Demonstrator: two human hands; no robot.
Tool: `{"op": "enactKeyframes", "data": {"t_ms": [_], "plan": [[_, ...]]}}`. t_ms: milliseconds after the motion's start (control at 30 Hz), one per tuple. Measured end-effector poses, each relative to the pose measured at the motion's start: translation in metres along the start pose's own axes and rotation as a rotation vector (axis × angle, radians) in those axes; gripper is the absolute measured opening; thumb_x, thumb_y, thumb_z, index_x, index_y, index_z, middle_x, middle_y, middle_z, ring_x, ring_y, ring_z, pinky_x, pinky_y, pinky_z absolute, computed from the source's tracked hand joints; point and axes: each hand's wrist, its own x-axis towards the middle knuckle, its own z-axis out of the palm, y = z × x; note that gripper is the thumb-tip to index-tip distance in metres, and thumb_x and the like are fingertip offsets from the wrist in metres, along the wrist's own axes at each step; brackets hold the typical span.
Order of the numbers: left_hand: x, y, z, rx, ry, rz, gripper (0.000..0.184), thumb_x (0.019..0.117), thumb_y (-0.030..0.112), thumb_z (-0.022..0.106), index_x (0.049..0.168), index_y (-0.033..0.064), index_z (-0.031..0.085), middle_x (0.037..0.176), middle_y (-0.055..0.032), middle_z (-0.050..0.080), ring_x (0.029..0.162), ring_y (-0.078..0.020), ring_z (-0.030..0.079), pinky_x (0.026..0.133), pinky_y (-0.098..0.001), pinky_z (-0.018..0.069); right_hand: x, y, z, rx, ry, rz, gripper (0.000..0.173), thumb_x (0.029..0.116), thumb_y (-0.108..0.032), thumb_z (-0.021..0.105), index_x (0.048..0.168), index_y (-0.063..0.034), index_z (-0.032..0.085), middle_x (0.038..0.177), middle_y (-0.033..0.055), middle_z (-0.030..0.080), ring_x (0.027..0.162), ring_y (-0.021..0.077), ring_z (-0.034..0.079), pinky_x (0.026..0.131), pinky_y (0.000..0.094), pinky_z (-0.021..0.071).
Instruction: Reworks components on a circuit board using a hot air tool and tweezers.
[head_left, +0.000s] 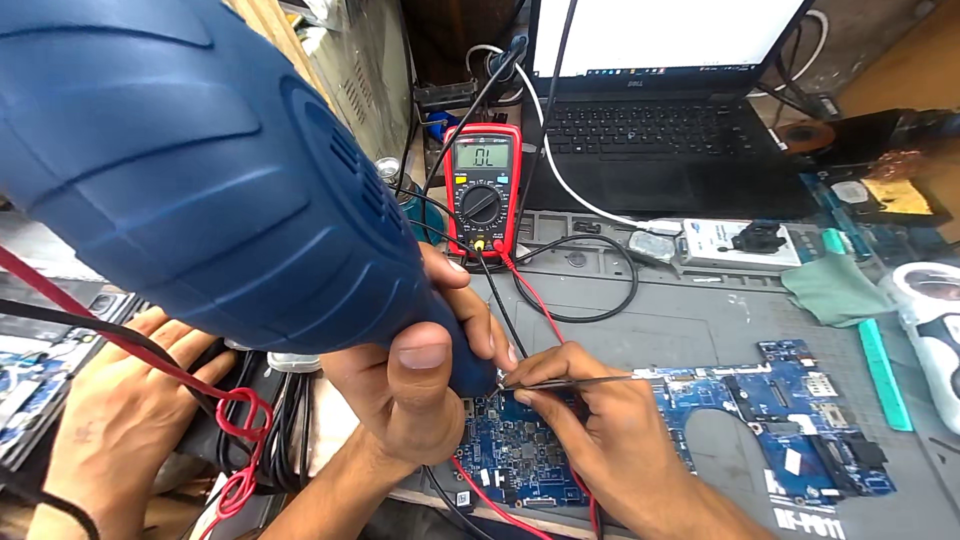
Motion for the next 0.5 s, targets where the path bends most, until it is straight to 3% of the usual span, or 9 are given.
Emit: {"op": "enactKeyframes", "data": {"t_ms": [500], "plan": [[-0.0001,0.0005,-0.0009,0.003,-0.006,-0.001,0.033,0.1032,0.043,0.057,0.113,0.0110,0.057,0.068,-0.0008,0.060,0.054,-0.0166,0.063,0.051,-0.0336,0.0606,0.0001,-0.0005,-0.0001,0.018,-0.001,0.003,0.005,0.1001,-0.015,0.066,0.105,-0.0131,0.068,0.102,-0.0055,0.074,0.092,0.0044,0.072,0.080,0.0215,0.0633]]}}
